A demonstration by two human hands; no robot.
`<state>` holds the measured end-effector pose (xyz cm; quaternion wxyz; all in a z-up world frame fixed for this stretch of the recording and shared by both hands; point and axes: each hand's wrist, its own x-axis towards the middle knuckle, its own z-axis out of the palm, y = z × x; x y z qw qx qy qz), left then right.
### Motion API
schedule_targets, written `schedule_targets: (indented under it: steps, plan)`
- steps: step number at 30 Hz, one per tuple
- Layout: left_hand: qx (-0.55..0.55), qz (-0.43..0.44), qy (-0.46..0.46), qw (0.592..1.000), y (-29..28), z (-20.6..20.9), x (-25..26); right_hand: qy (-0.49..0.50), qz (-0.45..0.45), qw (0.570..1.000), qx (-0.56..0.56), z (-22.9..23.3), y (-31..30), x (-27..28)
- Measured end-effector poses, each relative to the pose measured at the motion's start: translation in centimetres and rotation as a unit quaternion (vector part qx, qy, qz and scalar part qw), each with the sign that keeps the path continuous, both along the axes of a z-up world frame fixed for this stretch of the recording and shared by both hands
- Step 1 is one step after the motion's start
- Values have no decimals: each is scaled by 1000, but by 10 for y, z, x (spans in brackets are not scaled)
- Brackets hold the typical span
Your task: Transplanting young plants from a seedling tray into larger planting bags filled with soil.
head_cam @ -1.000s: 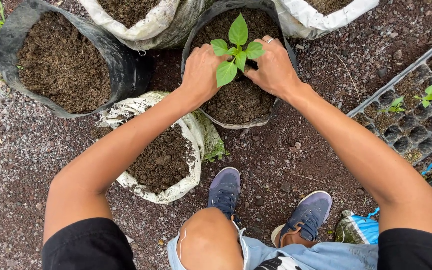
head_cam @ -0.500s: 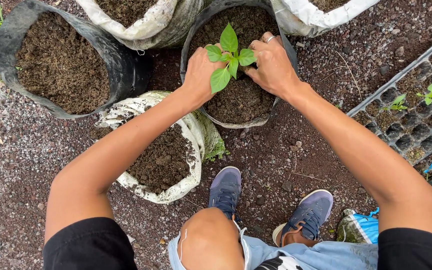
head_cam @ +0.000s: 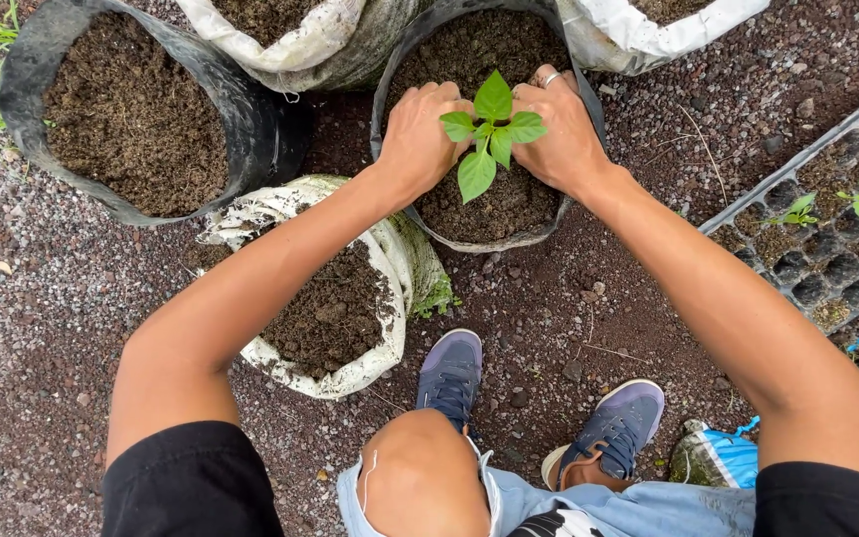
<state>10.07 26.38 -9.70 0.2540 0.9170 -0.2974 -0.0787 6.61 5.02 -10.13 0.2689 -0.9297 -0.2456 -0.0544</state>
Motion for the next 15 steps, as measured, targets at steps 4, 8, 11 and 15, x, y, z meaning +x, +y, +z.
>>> schedule_targets:
  steps: [4, 8, 11, 15]
  plan:
    - [7, -41, -58, 997, 9, -23, 3, 14, -11, 1000, -22, 4, 0, 2]
    - [18, -36, -77, 996, 1, -10, 5, 49, -26, 998, -11, 8, -1, 3]
    - [4, 0, 3, 1000, 6, 7, 2, 46, -33, 997, -58, 24, -11, -3]
    - [77, -36, -76, 994, 18, 38, -7, 90, -94, 987, -96, 62, -10, -24]
